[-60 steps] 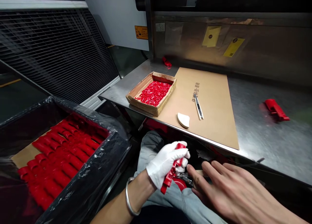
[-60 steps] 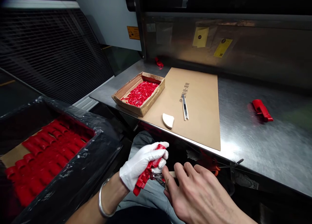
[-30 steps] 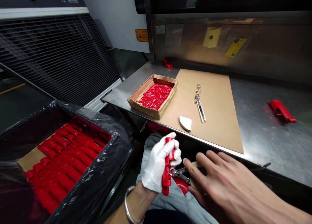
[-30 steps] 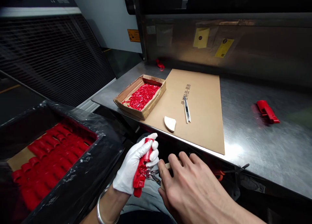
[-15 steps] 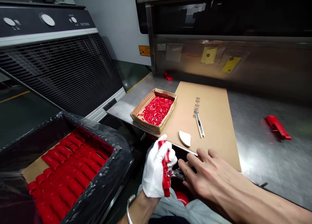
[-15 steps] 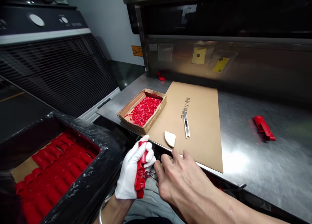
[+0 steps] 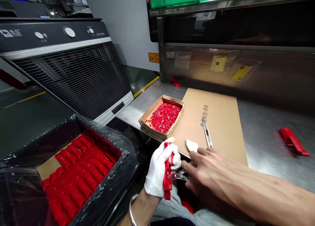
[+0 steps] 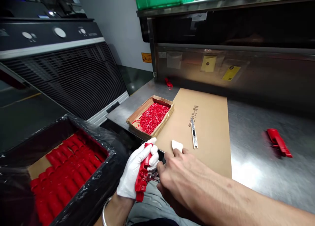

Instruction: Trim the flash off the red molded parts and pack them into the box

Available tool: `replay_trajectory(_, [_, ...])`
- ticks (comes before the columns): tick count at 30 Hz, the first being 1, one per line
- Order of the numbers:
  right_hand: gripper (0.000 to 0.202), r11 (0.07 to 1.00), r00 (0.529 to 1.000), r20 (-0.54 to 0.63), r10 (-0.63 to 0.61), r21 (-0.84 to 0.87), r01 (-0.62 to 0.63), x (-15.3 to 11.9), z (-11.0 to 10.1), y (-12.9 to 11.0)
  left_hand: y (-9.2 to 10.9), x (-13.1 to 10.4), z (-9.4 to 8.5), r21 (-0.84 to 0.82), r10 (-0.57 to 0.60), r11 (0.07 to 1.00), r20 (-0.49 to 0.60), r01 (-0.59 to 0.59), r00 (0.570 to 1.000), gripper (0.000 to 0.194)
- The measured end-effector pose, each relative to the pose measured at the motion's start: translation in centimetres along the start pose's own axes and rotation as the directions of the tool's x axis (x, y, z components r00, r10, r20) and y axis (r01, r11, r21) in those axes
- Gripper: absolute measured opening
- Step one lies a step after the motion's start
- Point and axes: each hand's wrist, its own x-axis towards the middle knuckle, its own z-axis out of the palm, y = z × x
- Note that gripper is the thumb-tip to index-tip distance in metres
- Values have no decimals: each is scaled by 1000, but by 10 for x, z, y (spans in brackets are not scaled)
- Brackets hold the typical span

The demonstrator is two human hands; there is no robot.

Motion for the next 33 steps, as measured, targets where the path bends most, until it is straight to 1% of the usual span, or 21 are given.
replay_trajectory(2, [16, 999, 999, -27, 21, -26, -22, 1, 2, -4, 1, -2, 3, 47, 99, 994, -67, -96, 993, 31])
replay_trajectory(5, [15, 997, 998, -53, 36, -61, -39, 4, 1, -10, 4, -6, 9, 131, 256, 963, -187, -234, 948, 39])
replay_trajectory(8, [12, 995, 997, -45, 59, -76, -63, 8, 0, -18, 6, -8, 12, 167, 335, 939, -261, -299, 905, 40])
replay_trajectory(10, [11, 989, 994, -48, 99, -104, -104, 10, 1, -25, 6, -9, 13, 166, 384, 923, -304, -348, 872, 40])
replay_trajectory(12, [12, 976, 985, -80, 151, -144, -161, 12, 4, -32, 6, -8, 12, 158, 428, 904, -348, -398, 834, 40])
replay_trajectory(14, [13, 967, 980, -110, 166, -174, -184, 13, 7, -37, 6, -8, 10, 148, 456, 889, -367, -433, 811, 41])
replay_trajectory(17, [11, 978, 986, -119, 119, -155, -136, 14, 10, -39, 7, -6, 4, 119, 483, 873, -341, -473, 806, 41])
replay_trajectory(21, [8, 990, 991, -89, 104, -92, -112, 19, 5, -33, 10, -1, -3, 77, 502, 862, -271, -501, 821, 43])
replay_trajectory(24, [13, 993, 993, -10, 120, -14, -120, 26, -4, -29, 13, 3, -7, 34, 498, 863, -228, -504, 837, 41])
replay_trajectory(26, [16, 987, 987, 81, 135, 70, -141, 31, -10, -26, 15, 5, -8, -1, 492, 864, -206, -503, 846, 40])
replay_trajectory(28, [17, 974, 973, 168, 159, 133, -182, 34, -13, -25, 16, 7, -10, -38, 488, 863, -191, -503, 851, 38])
replay_trajectory(30, [15, 962, 955, 230, 188, 152, -226, 36, -15, -26, 17, 8, -10, -70, 488, 860, -180, -506, 854, 36])
replay_trajectory(31, [15, 959, 947, 248, 202, 147, -243, 37, -15, -26, 17, 8, -11, -81, 488, 859, -175, -506, 855, 35])
replay_trajectory(33, [18, 960, 947, 239, 215, 127, -250, 38, -14, -26, 17, 9, -10, -88, 490, 857, -170, -508, 855, 34])
